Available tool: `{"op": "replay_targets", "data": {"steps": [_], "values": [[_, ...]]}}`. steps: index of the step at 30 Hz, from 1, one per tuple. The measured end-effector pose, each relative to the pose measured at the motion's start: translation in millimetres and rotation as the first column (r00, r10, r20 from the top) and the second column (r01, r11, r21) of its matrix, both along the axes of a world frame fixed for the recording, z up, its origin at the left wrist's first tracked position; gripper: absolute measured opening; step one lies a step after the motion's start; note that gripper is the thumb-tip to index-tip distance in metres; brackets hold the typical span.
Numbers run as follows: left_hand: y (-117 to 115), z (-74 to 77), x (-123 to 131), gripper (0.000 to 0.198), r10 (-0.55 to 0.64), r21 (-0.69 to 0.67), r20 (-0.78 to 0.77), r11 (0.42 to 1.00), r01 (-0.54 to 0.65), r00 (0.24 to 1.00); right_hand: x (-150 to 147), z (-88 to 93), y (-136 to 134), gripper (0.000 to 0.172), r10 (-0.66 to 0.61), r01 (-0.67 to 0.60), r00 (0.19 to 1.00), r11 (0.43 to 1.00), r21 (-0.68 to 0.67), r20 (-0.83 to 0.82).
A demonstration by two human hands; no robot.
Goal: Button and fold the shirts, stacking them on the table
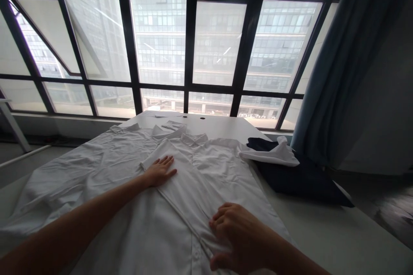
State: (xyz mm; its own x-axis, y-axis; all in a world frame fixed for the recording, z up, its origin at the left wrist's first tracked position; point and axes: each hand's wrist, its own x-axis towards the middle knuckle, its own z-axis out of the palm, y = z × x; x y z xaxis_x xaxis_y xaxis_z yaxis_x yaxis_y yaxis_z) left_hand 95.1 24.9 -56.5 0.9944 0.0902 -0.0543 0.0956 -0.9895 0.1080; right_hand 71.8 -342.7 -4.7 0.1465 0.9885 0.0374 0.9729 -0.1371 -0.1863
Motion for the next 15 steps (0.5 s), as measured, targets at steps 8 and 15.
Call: {"op": "replay_targets", "data": {"steps": [8,15], "values": [[-66,-4.1,-36,0.077,-0.287,-0.086,0.001,0.954,0.286,0.958,29,-12.6,7,0.055,-0.181,0.195,0.977,0.973,0.126,-0.108],[-54,-9.9,-32,0.072,-0.363,-0.101,0.065,0.924,0.368,0.930,43,-29.6,3,0.078,-0.253,0.237,0.957,0.964,-0.123,-0.143]]}}
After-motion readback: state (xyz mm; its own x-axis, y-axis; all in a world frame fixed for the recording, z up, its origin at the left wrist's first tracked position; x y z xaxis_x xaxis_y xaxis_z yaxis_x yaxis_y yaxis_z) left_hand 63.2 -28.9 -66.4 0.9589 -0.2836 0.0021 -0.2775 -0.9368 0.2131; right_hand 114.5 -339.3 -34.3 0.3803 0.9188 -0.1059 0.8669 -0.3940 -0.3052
